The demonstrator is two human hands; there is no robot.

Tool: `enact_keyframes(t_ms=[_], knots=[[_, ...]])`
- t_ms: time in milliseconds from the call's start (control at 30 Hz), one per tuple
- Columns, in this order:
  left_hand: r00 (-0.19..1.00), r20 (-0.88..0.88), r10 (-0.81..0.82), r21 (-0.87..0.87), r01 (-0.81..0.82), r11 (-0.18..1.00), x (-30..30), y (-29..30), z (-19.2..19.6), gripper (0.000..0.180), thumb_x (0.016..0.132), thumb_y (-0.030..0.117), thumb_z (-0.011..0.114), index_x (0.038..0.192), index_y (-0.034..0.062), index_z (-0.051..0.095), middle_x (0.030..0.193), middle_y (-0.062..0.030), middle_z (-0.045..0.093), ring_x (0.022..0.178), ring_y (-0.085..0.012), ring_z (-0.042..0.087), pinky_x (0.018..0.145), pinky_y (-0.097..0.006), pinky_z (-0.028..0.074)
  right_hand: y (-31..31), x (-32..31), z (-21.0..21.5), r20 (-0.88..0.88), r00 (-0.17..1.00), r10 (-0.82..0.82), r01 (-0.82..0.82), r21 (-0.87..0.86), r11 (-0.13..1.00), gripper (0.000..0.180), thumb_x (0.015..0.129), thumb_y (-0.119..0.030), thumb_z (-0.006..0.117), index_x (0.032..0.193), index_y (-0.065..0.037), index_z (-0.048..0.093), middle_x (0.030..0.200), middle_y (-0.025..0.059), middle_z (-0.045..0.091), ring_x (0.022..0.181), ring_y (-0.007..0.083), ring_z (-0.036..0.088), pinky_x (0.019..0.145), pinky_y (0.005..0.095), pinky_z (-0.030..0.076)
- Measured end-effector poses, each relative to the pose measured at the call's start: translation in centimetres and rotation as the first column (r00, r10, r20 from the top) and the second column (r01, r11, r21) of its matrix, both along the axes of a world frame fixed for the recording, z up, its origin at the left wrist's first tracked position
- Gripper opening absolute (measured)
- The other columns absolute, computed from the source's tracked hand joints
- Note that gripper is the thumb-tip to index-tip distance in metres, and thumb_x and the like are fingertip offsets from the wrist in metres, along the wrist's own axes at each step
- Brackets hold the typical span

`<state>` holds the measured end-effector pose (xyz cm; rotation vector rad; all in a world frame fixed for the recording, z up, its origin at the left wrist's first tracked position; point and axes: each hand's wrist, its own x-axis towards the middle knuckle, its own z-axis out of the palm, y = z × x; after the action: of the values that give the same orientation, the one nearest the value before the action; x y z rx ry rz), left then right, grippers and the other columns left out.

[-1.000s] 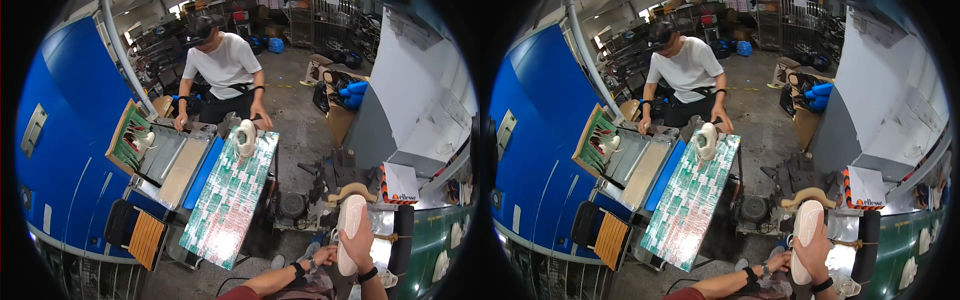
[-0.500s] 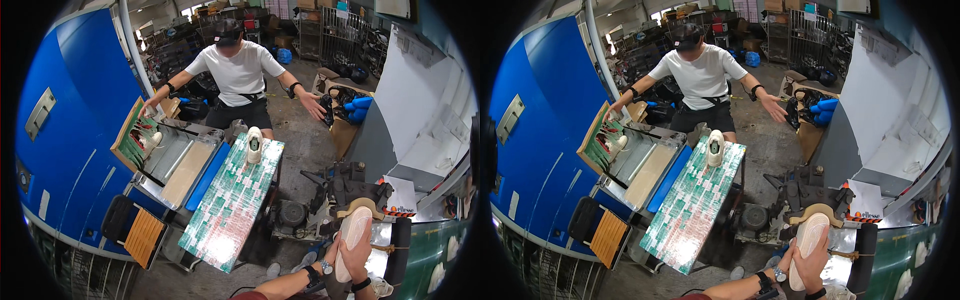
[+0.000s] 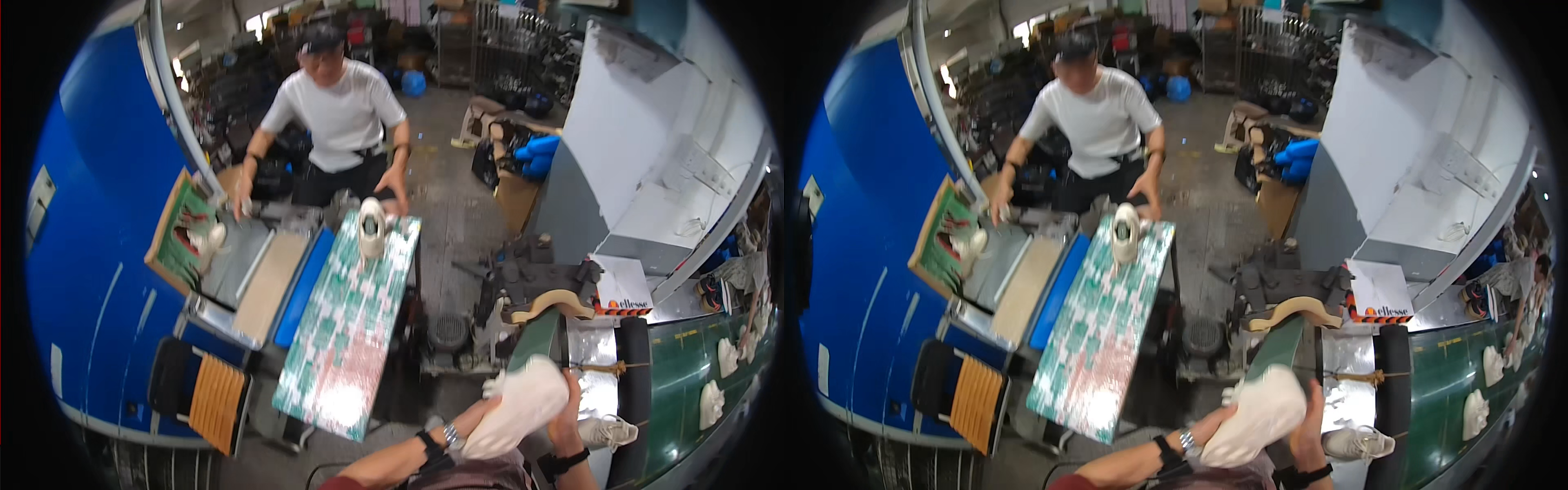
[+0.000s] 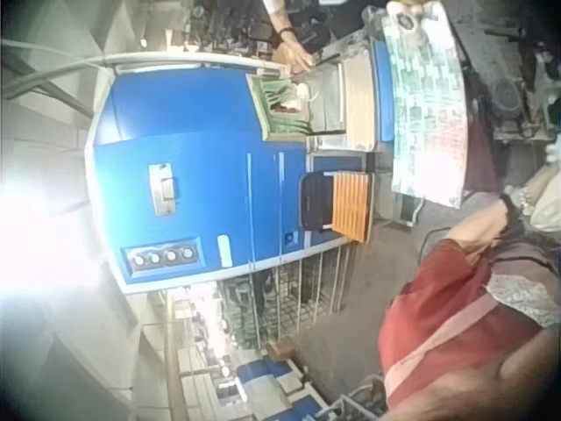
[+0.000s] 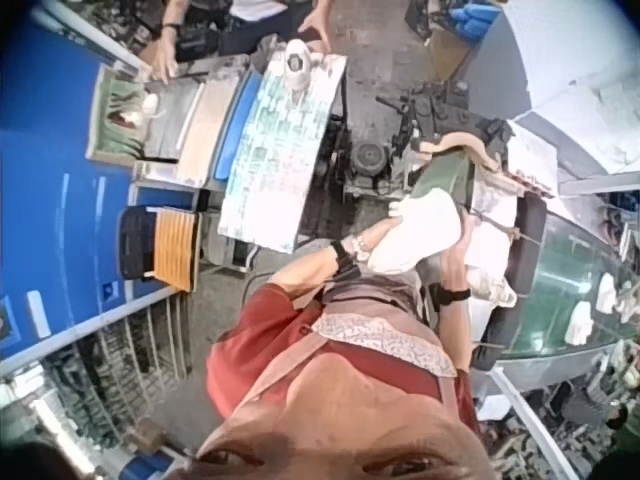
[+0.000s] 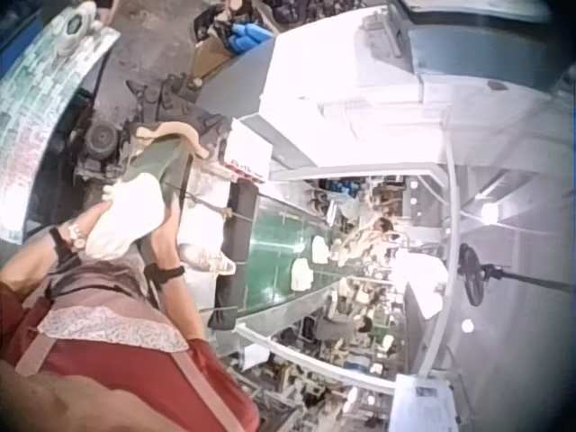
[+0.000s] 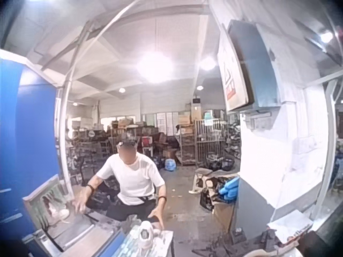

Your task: Assembling and organizing shoe components on a factory assembly line.

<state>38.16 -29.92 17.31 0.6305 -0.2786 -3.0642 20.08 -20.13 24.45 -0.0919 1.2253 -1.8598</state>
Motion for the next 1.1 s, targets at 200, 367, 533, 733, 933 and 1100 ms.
enact_keyframes(t_ms=[200, 367, 533, 733, 933, 1100], knots=[[0.942, 0.053, -0.333, -0.64, 0.288, 0.713, 7.7, -1.5, -0.9, 0.072, 0.087, 0.013, 0.07, 0.147, 0.0027, 0.033, 0.143, -0.0093, 0.048, 0.131, -0.0188, 0.046, 0.111, -0.034, 0.034, -7.5, 0.4, -1.6, 0.39, 0.898, 0.202, -0.17, -0.114, 0.979, 0.038, 0.087, -0.021, 0.066, 0.12, -0.003, 0.059, 0.11, 0.0116, 0.066, 0.101, 0.0272, 0.065, 0.092, 0.0437, 0.052], [0.911, 0.282, -0.3, -0.654, 0.412, 0.635, 8.0, -1.8, 1.0, 0.068, 0.074, 0.002, 0.079, 0.134, -0.0017, 0.048, 0.13, -0.014, 0.059, 0.12, -0.0215, 0.057, 0.106, -0.036, 0.043, -3.6, -0.1, 2.6, -0.068, 0.925, 0.374, -0.38, -0.196, 0.904, 0.077, 0.081, -0.015, 0.072, 0.147, -0.004, 0.033, 0.132, 0.0085, 0.053, 0.116, 0.0183, 0.055, 0.1, 0.0346, 0.045], [0.895, 0.267, -0.357, -0.779, 0.418, 0.467, -4.2, 4.4, -0.3, 0.052, 0.072, -0.005, 0.079, 0.12, -0.0018, 0.057, 0.113, -0.0094, 0.065, 0.101, -0.0181, 0.063, 0.09, -0.033, 0.052, 12.0, -4.6, 7.8, -0.631, 0.773, 0.075, -0.211, -0.144, 0.967, 0.11, 0.077, -0.022, 0.078, 0.154, 0.0, 0.002, 0.151, 0.0149, 0.028, 0.138, 0.0199, 0.031, 0.113, 0.0334, 0.025], [0.885, 0.17, -0.434, -0.941, 0.276, 0.195, -18.6, 16.4, 1.7, 0.04, 0.084, 0.001, 0.068, 0.12, -0.0098, 0.058, 0.117, -0.0116, 0.064, 0.104, -0.0217, 0.06, 0.091, -0.037, 0.049, 32.5, -2.8, 12.5, -0.675, 0.633, -0.38, 0.361, -0.177, 0.916, 0.111, 0.076, -0.013, 0.072, 0.155, -0.007, -0.004, 0.152, 0.0125, 0.029, 0.134, 0.0186, 0.034, 0.111, 0.0317, 0.027], [0.637, 0.444, -0.63, -0.896, 0.29, -0.338, -24.8, 30.1, 7.3, 0.056, 0.09, 0.04, 0.066, 0.123, -0.0063, 0.061, 0.112, -0.0164, 0.067, 0.099, -0.024, 0.062, 0.085, -0.037, 0.052, 52.3, 11.0, 20.1, -0.867, -0.076, -0.493, 0.974, -0.17, 0.149, 0.111, 0.071, -0.026, 0.079, 0.151, 0.006, 0.009, 0.155, 0.0236, 0.023, 0.145, 0.0283, 0.022, 0.118, 0.0371, 0.02], [0.629, 0.411, -0.66, -0.772, -0.145, -0.619, -27.3, 33.3, 1.5, 0.058, 0.09, 0.035, 0.064, 0.13, -0.0049, 0.053, 0.124, -0.0191, 0.058, 0.111, -0.027, 0.055, 0.094, -0.039, 0.045, 59.8, 26.3, 26.1, -0.401, -0.741, -0.539, 0.672, -0.452, -0.587, 0.074, 0.076, -0.018, 0.078, 0.136, 0.002, 0.039, 0.117, 0.0135, 0.06, 0.096, 0.0228, 0.064, 0.079, 0.0358, 0.057]])
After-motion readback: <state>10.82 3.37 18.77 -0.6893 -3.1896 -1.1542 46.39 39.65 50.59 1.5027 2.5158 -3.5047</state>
